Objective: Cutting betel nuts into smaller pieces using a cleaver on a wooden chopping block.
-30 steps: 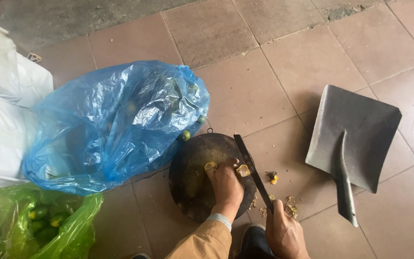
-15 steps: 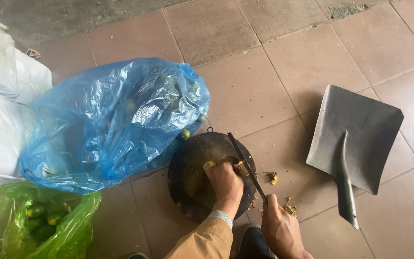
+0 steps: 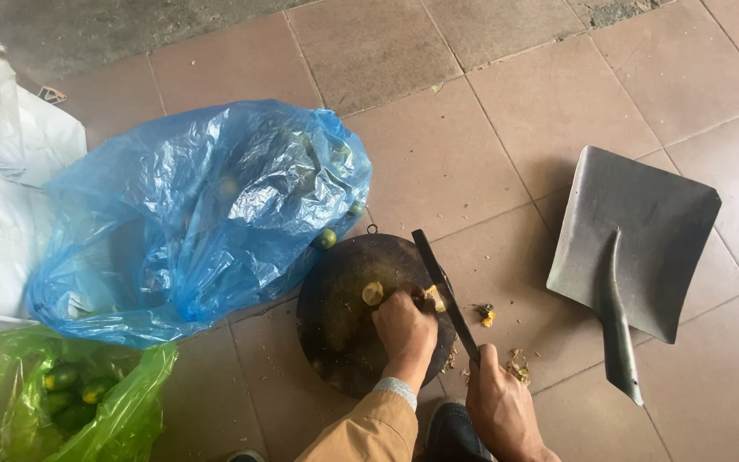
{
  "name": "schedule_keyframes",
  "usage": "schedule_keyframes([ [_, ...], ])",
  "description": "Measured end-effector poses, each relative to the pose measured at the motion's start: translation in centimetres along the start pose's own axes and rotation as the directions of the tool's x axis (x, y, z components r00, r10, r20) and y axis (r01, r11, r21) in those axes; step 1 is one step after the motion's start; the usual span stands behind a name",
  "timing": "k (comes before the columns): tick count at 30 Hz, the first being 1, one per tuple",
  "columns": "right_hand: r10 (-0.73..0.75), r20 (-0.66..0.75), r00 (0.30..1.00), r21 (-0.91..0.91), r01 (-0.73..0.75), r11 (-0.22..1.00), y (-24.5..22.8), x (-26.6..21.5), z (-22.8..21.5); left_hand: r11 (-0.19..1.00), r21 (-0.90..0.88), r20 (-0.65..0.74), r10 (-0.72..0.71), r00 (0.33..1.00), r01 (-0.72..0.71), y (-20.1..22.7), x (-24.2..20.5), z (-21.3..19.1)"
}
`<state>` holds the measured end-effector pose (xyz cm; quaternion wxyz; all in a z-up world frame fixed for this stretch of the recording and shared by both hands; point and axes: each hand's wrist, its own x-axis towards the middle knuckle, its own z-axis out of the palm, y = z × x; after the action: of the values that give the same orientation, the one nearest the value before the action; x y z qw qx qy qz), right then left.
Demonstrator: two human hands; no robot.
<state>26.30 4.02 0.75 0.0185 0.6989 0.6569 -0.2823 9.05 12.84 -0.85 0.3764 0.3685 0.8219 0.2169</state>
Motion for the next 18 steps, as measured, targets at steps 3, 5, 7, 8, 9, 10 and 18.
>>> schedule_keyframes([
  [3,-0.003,-0.006,1.000,0.003,0.003,1.000,-0.2,-0.1,-0.1,0.997,-0.081,-0.021,-0.007,1.000,0.006,-0.2,0.2,0.4],
  [5,-0.001,0.021,1.000,-0.034,0.002,0.999,0.1,0.2,0.1,0.998,-0.051,-0.023,0.022,0.999,-0.023,0.4,-0.1,-0.1],
  [7,-0.001,0.051,0.999,-0.069,0.004,0.998,0.3,0.2,0.5,0.999,-0.020,-0.027,0.049,0.998,-0.050,0.6,-0.5,-0.6],
  [8,-0.013,0.033,0.999,-0.037,0.014,0.999,0.4,0.3,0.6,0.999,-0.024,-0.030,0.043,0.999,-0.044,0.7,-0.4,-0.6],
  [9,-0.024,0.015,1.000,-0.005,0.024,1.000,0.6,0.4,0.8,0.999,-0.027,-0.033,0.036,0.999,-0.037,0.8,-0.4,-0.7],
  [10,-0.023,0.017,1.000,-0.005,0.023,1.000,0.1,0.2,0.3,0.999,-0.026,-0.031,0.035,0.999,-0.036,0.6,-0.4,-0.6],
  [18,0.056,0.047,0.997,0.059,-0.059,0.997,0.2,-0.4,0.2,1.000,-0.010,0.011,0.024,1.000,-0.024,0.0,0.1,0.0],
])
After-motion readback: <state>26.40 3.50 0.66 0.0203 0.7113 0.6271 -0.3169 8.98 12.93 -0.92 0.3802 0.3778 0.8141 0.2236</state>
